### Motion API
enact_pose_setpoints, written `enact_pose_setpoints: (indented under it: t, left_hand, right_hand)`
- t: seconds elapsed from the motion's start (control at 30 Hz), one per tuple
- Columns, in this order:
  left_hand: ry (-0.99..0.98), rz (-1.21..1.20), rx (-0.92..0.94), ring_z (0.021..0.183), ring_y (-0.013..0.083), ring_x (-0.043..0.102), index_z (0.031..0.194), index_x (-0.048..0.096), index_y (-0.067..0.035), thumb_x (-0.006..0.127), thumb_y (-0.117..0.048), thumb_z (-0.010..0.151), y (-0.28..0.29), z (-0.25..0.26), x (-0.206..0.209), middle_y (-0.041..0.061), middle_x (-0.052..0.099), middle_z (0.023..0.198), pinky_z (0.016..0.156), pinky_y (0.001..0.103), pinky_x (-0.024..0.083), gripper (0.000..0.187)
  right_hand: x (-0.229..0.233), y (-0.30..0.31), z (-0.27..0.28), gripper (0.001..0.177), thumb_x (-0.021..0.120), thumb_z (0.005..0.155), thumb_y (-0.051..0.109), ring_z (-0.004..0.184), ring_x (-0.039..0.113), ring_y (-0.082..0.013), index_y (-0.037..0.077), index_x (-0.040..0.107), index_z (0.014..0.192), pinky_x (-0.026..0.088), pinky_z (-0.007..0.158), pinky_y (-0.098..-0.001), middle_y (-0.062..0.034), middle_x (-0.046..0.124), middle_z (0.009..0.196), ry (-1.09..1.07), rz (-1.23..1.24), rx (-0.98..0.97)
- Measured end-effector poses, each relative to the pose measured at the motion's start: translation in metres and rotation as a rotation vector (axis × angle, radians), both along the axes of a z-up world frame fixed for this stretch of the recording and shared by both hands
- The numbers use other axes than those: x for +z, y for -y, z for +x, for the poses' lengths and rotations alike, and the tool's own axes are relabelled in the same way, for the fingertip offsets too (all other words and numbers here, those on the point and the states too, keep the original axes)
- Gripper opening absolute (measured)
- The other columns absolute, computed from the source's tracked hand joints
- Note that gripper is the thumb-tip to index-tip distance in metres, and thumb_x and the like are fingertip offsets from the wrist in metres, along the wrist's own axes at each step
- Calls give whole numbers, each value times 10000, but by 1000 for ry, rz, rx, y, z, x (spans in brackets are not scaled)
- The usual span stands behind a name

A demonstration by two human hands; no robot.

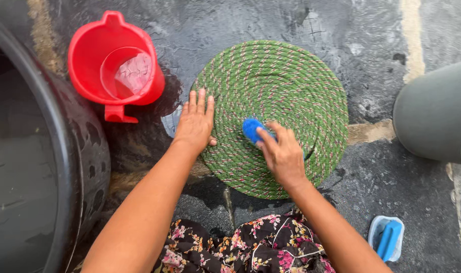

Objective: The person scrubs a circular green mat on the floor using a blue brush and water from a red pitcher.

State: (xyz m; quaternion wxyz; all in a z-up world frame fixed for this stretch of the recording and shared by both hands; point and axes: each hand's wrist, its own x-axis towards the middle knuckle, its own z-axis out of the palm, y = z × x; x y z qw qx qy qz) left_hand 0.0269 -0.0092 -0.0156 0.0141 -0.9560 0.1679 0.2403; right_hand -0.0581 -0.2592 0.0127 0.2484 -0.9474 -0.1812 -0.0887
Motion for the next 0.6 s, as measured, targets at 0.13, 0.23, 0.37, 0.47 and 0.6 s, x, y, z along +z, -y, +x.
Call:
enact_pose_setpoints:
  t: [0.13,0.23,0.37,0.47,0.6]
  left_hand:
    - [0,50,-6,1528,496,116,1594,129,55,909,-507,677,5,1,-2,322,98,1654,1236,500,209,1329]
    - [57,73,-21,1535,495,159,1604,160,61,912,-505,662,7,-4,-6,315,133,1672,1245,505,230,1331]
    - [41,108,-28,1514,508,141,1591,127,63,909,-527,666,13,4,1,329,120,1646,1222,520,214,1347]
    - [-10,161,-54,1509,525,139,1593,118,90,898,-556,680,14,1,-2,357,117,1642,1222,520,215,1363]
    - [36,158,-58,1507,531,144,1590,135,89,889,-546,696,13,1,-8,354,130,1640,1226,530,212,1331]
  right_hand:
    - [-19,-9,2,315,690,899,134,960,617,-330,108,705,1213,538,787,-453,-143,621,1125,67,-134,69]
    - [-33,-5,16,227,672,950,122,1007,626,-321,138,705,1174,543,816,-448,-116,612,1078,-63,-97,-58]
    - [-22,-14,9,248,726,941,226,964,619,-317,128,693,1165,530,768,-454,-127,608,1041,-63,-74,-118]
    - [-16,1,-48,386,757,846,274,931,612,-308,156,695,1208,537,734,-448,-137,631,1082,49,-169,-28]
    - [-35,83,-12,324,688,984,173,979,609,-366,209,680,1306,533,723,-490,-178,630,1123,34,-453,-284]
